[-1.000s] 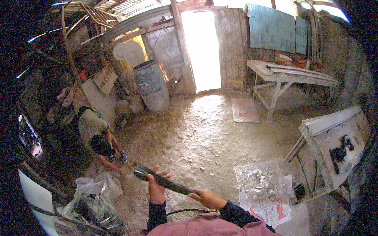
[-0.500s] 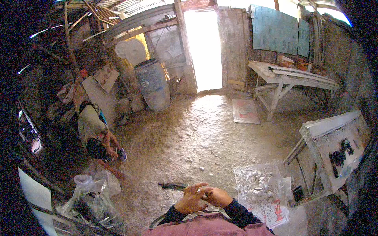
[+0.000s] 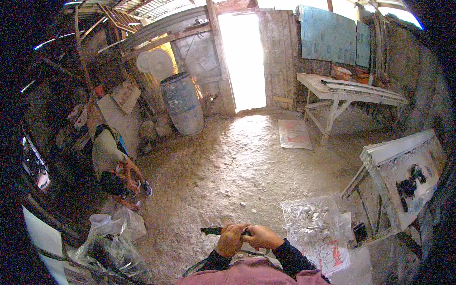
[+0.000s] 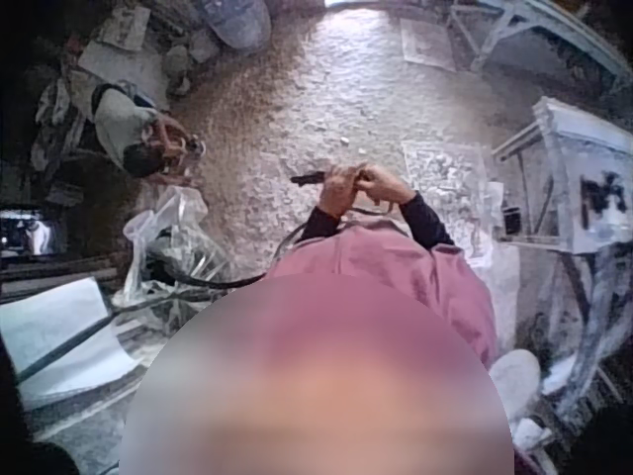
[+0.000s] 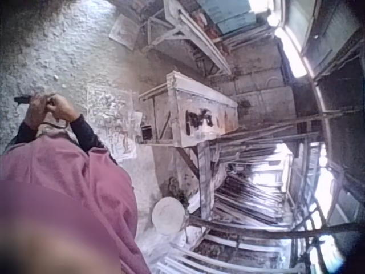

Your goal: The person uses a knife to cut a long black rubber strip into smaller pieces on a wooden workbench. The person repeatedly slices the rubber and separates the cut pieces with their hands.

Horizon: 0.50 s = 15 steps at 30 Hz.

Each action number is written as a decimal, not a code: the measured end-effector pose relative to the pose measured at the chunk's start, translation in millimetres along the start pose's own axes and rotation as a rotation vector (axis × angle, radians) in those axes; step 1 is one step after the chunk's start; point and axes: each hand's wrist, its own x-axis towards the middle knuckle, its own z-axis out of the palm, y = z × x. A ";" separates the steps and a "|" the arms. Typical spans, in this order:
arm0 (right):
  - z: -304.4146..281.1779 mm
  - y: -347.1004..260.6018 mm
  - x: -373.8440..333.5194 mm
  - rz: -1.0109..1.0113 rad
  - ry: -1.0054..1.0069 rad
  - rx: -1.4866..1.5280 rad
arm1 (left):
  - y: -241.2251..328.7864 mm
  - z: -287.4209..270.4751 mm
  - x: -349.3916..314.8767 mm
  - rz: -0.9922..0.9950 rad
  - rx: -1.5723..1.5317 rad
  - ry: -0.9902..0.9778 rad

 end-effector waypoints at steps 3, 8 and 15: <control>-3.7 -10.0 -9.4 -0.100 -0.086 0.266 | -12.8 -5.3 0.3 -0.008 -0.176 -0.012; -11.4 -14.8 -20.1 -0.103 -0.081 0.558 | -29.4 -18.0 -2.6 -0.275 -0.669 -0.074; -5.0 -19.4 -17.7 -0.406 0.058 0.801 | -17.6 -45.0 -0.9 -0.486 -1.136 -0.154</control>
